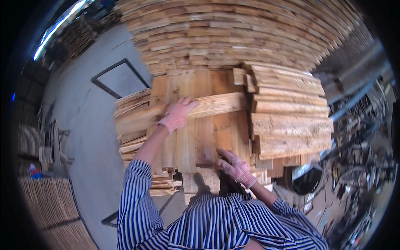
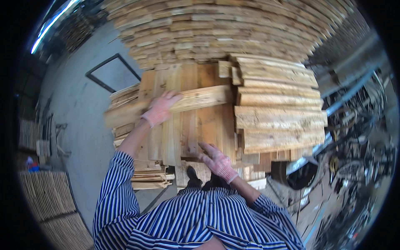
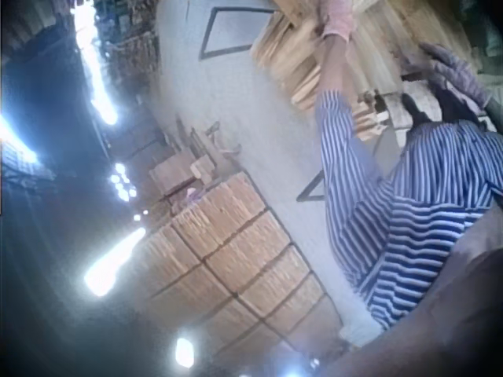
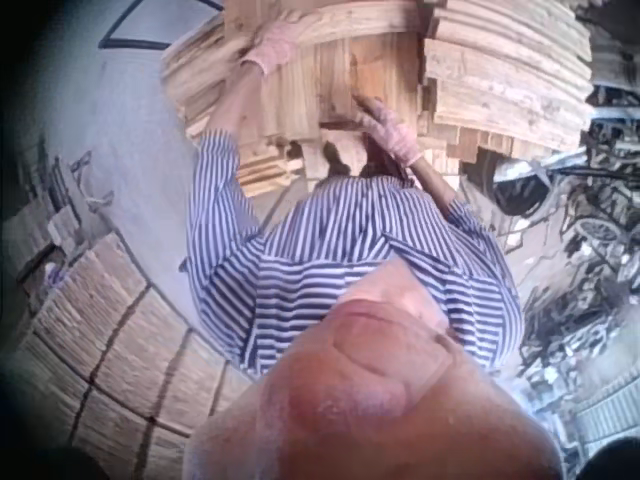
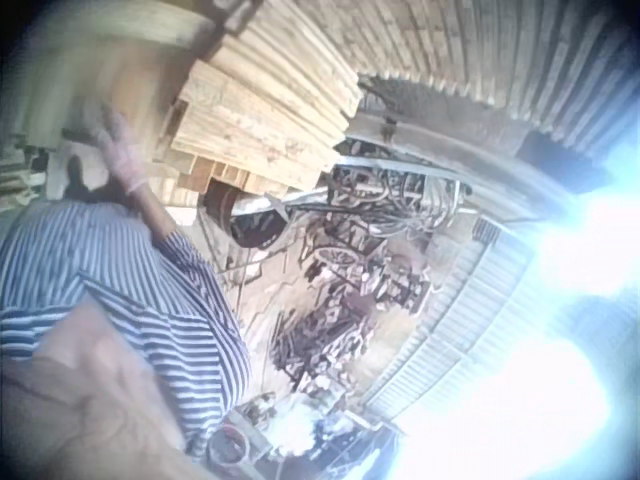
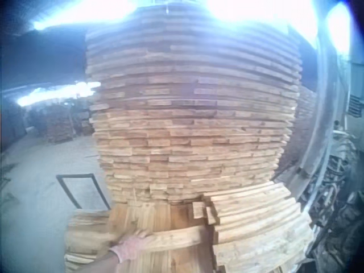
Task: The person stacks wooden planks by hand, picking them up from a pile and arranging them into a neat stack. The person wears pink gloves and handles the planks one by one or in small groups, aligning them carefully.
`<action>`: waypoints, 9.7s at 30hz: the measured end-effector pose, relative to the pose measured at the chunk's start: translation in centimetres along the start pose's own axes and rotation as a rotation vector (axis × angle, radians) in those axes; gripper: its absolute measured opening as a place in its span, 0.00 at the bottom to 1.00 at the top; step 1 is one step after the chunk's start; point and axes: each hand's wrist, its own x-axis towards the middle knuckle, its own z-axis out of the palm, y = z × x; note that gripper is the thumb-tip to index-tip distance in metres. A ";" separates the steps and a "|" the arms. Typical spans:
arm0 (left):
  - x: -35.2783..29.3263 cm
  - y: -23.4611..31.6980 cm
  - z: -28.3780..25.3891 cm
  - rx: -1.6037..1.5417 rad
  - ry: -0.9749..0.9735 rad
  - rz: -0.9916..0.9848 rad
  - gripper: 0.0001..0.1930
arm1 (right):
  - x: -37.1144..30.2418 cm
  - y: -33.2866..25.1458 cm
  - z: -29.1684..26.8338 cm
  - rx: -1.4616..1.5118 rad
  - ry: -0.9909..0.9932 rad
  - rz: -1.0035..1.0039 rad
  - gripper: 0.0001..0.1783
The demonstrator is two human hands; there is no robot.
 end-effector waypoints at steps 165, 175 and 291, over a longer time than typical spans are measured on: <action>-25.7 -15.7 0.9 -1.475 0.618 -1.027 0.34 | 10.3 -3.4 9.6 -1.141 -0.273 -0.332 0.35; -9.1 -12.1 0.0 -0.905 0.385 -0.640 0.54 | 8.3 -4.2 7.3 -0.891 0.035 -0.343 0.45; -6.5 -9.1 11.3 -0.436 0.618 -0.854 0.45 | 17.7 -6.3 10.2 -0.747 0.475 0.181 0.31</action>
